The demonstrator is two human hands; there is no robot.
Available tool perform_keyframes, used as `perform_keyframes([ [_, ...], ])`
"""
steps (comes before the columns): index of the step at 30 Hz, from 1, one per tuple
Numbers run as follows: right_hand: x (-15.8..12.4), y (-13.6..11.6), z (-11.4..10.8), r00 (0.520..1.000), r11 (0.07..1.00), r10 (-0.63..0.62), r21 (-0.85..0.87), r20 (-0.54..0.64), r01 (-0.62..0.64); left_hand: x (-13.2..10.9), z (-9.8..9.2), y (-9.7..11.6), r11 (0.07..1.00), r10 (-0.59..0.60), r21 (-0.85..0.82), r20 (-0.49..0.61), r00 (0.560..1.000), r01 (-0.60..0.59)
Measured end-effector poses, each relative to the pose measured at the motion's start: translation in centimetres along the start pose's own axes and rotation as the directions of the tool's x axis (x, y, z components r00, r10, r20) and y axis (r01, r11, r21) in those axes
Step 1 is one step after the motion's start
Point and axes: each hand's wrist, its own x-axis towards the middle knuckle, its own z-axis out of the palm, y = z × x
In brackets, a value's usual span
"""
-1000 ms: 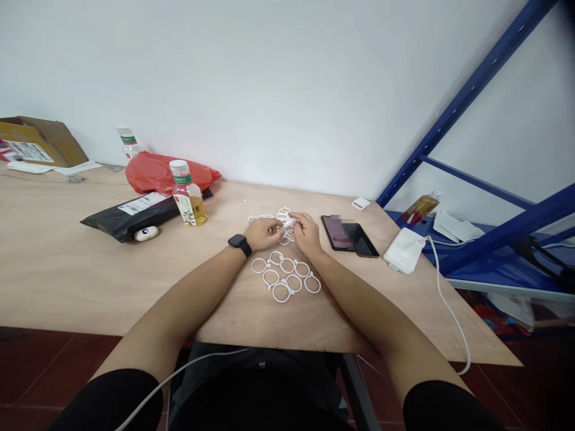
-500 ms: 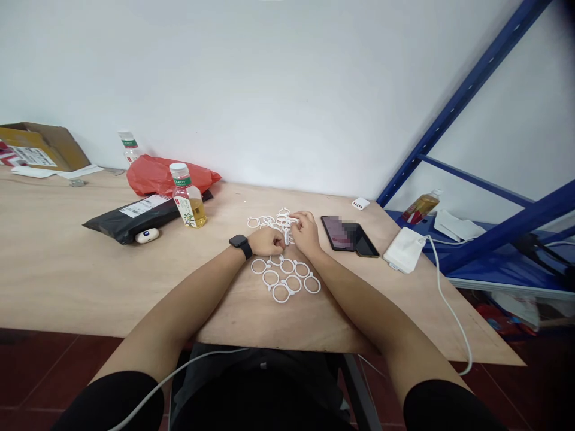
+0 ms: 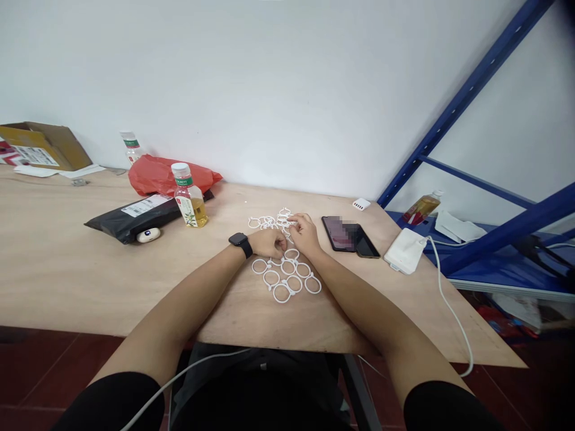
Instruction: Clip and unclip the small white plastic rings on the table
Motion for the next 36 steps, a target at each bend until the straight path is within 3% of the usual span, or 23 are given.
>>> perform_keyframes([
  [4,-0.2,-0.2,0.1,0.998,1.0,-0.029,-0.004,0.05,0.029,0.0,0.3,-0.1,0.999,-0.01,0.035,-0.023,1.0,0.011],
  [8,-0.2,-0.2,-0.1,0.997,0.999,-0.042,0.0,0.071,0.042,0.1,0.8,0.1,0.997,-0.068,0.02,-0.152,0.986,0.072],
  [11,-0.1,-0.1,-0.5,0.983,0.993,-0.119,0.027,0.138,0.117,0.0,0.8,0.1,0.992,-0.123,-0.027,-0.314,0.941,0.121],
  [15,-0.2,-0.3,-1.0,0.958,0.979,-0.203,0.049,0.201,0.197,-0.1,0.5,-0.3,0.987,-0.145,-0.014,-0.511,0.847,0.161],
  [17,-0.3,-0.4,-1.0,0.958,0.978,-0.207,0.071,0.198,0.197,-0.2,0.4,-0.5,0.988,-0.128,0.01,-0.526,0.841,0.157],
  [22,-0.5,-0.1,-0.7,0.955,0.976,-0.212,0.089,0.207,0.197,-0.2,0.6,-0.1,0.987,-0.048,0.121,-0.426,0.904,0.11],
  [25,-0.4,0.2,-0.8,0.968,0.982,-0.187,0.043,0.17,0.182,-0.2,0.6,0.3,0.979,-0.029,0.173,-0.418,0.908,0.111],
  [31,-0.5,0.0,-1.2,0.973,0.994,-0.105,0.018,0.207,0.104,0.0,0.7,-0.4,0.965,-0.079,0.169,-0.545,0.835,0.202],
  [36,-0.8,-0.3,-0.8,0.961,0.998,-0.036,0.058,0.273,0.021,0.0,0.7,-1.0,0.973,-0.076,0.118,-0.644,0.761,0.197],
])
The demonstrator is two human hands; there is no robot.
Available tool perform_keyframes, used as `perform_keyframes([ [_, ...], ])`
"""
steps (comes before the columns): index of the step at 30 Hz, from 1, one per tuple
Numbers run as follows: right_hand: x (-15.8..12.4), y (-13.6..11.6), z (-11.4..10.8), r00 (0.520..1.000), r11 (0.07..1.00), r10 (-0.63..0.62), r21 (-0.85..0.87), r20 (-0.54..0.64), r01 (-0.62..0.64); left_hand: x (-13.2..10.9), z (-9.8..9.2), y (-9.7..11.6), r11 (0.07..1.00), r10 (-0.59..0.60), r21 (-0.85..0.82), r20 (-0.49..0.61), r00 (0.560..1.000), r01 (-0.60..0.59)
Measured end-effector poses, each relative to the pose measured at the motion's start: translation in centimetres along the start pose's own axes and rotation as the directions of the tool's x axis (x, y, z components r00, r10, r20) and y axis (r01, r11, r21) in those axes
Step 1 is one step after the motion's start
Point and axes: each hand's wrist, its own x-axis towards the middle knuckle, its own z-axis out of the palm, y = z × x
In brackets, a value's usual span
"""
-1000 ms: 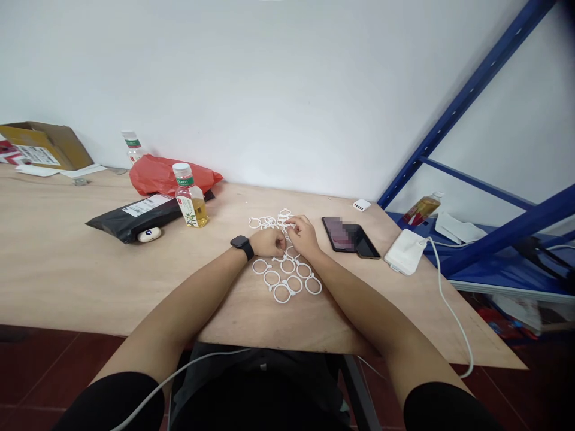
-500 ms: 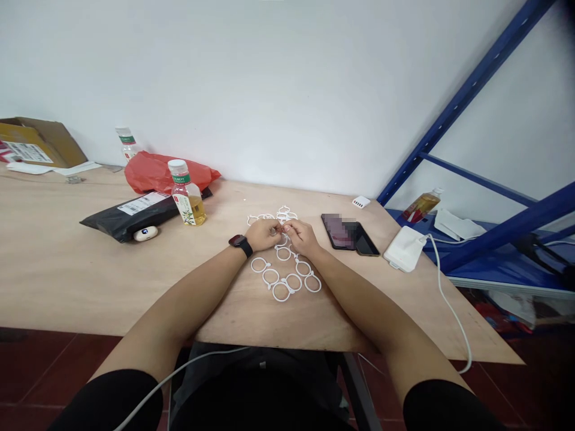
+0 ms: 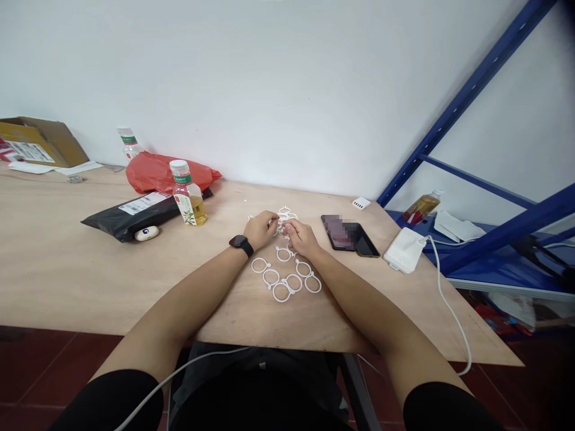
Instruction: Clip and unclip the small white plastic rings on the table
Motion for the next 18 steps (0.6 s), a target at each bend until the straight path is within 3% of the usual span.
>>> perform_keyframes([
  [6,0.4,0.6,0.2,0.989,0.987,-0.088,-0.145,-0.117,0.07,0.0,-0.1,0.1,0.996,0.042,-0.076,-0.032,0.999,-0.044],
  [9,0.4,0.7,0.2,0.971,0.969,-0.164,-0.215,-0.172,0.125,0.0,-0.1,0.2,0.992,-0.009,-0.126,-0.026,1.0,0.006],
  [15,-0.1,-0.2,0.3,0.919,0.864,-0.395,-0.337,0.01,0.375,0.0,-0.4,0.2,0.985,-0.106,-0.132,0.059,0.993,0.113],
  [18,-0.2,-0.6,0.5,0.899,0.835,-0.437,-0.355,0.039,0.421,0.0,-0.5,0.1,0.986,-0.107,-0.123,0.082,0.991,0.116],
])
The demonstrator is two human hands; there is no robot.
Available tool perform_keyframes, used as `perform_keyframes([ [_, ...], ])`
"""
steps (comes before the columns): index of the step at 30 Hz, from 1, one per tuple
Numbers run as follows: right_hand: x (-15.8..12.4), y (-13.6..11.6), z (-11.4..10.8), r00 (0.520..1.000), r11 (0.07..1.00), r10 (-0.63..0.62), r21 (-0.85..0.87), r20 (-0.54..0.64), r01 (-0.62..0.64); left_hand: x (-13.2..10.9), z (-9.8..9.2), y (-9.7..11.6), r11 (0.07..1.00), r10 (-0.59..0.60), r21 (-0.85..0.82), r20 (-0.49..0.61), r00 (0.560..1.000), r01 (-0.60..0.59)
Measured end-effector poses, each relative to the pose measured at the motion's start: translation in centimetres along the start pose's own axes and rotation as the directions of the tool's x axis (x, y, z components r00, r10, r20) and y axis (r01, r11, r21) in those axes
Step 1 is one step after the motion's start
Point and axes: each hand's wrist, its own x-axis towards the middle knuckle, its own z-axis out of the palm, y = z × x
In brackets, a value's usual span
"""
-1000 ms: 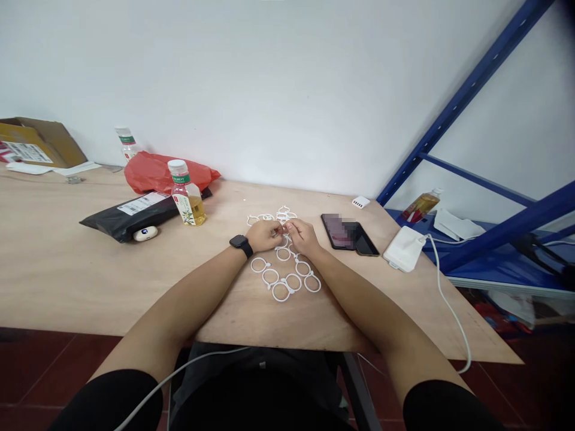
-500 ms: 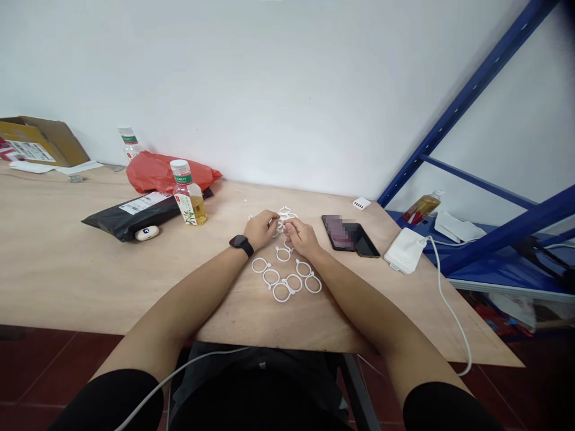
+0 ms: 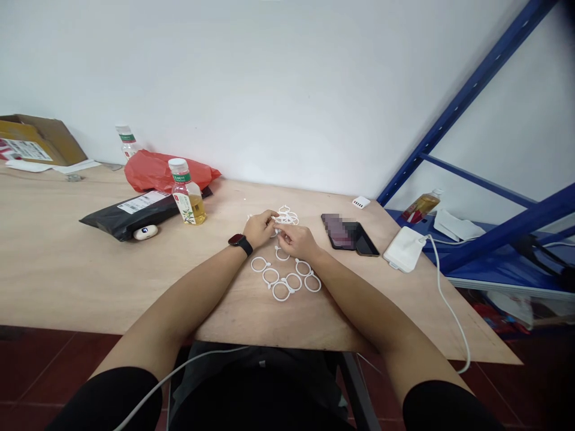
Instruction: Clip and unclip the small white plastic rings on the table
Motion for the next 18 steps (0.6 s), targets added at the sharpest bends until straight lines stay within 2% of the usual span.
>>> perform_keyframes([
  [6,-0.1,0.4,0.0,0.998,0.998,0.059,0.004,-0.036,-0.058,0.1,0.2,-0.1,0.999,0.029,-0.015,0.069,0.997,-0.028],
  [10,-0.2,0.6,0.1,0.992,0.992,0.123,0.037,-0.005,-0.123,0.0,0.0,0.1,0.999,0.009,-0.038,0.043,0.999,-0.008],
  [15,-0.2,0.5,0.0,0.971,0.967,0.239,0.083,0.024,-0.24,-0.3,-0.5,1.0,0.989,0.136,-0.071,0.051,0.989,-0.132],
  [18,-0.2,0.7,-0.2,0.963,0.957,0.267,0.106,0.044,-0.27,-0.4,-0.7,1.4,0.989,0.15,-0.013,0.075,0.986,-0.15],
])
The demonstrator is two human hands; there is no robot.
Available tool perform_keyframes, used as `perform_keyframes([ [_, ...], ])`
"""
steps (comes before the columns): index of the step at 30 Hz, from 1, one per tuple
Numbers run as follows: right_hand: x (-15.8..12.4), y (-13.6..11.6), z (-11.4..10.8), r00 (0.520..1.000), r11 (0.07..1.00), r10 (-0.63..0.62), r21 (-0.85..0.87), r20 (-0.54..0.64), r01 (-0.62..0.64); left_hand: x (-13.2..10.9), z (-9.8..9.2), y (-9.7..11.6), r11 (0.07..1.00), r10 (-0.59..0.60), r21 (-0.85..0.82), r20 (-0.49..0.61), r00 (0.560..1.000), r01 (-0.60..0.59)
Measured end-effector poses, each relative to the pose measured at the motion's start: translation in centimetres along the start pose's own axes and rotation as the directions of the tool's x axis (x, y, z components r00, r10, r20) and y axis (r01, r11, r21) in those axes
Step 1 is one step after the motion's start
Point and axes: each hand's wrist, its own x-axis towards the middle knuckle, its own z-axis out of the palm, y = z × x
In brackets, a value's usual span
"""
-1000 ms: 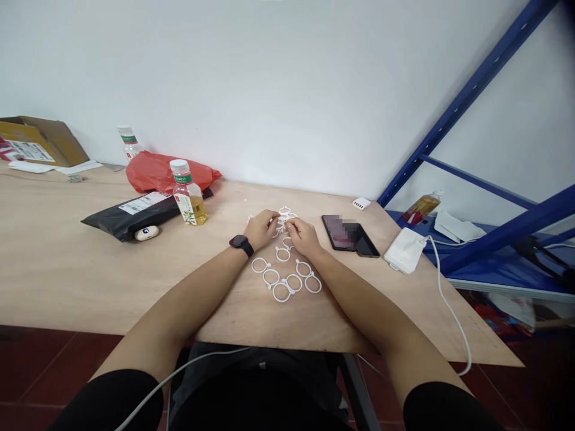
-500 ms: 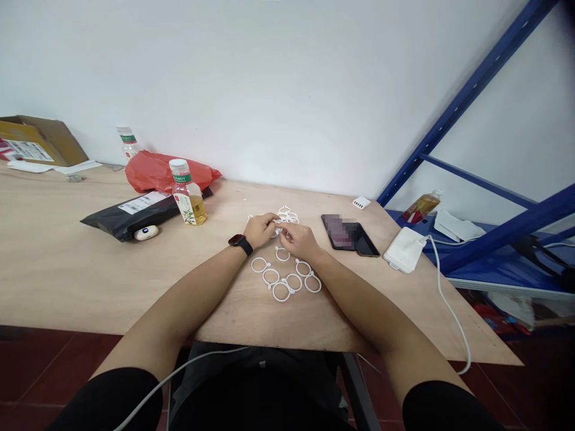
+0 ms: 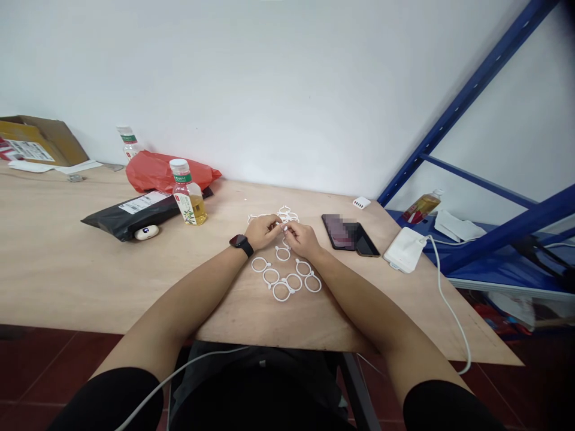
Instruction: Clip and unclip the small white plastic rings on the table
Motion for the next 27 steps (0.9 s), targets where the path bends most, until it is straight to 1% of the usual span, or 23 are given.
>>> perform_keyframes([
  [4,0.05,0.22,-0.36,1.0,0.999,-0.02,0.025,0.017,0.02,0.06,0.05,0.17,0.996,-0.003,0.092,0.021,1.0,0.001],
  [7,0.13,0.18,-0.5,0.999,0.999,-0.033,0.019,0.03,0.032,0.07,0.13,0.12,0.993,0.018,0.117,0.047,0.999,-0.023],
  [12,0.25,0.0,-0.46,0.999,0.999,-0.036,0.042,0.02,0.035,0.03,0.27,-0.05,0.986,0.045,0.156,0.056,0.997,-0.054],
  [19,0.41,0.39,-0.39,0.998,0.998,0.053,0.044,-0.017,-0.052,0.0,0.57,0.03,0.964,0.056,0.251,0.126,0.99,-0.087],
  [23,0.48,0.65,-0.37,0.994,0.993,0.094,0.074,-0.056,-0.09,-0.03,0.85,0.24,0.951,0.089,0.277,0.179,0.98,-0.137],
  [25,0.47,0.64,-0.3,0.989,0.989,0.112,0.102,-0.092,-0.102,-0.01,0.87,0.29,0.95,0.097,0.277,0.172,0.98,-0.142],
  [27,0.4,0.58,-0.17,0.978,0.981,0.155,0.14,-0.141,-0.136,0.04,0.77,0.22,0.96,0.07,0.263,0.115,0.991,-0.098],
])
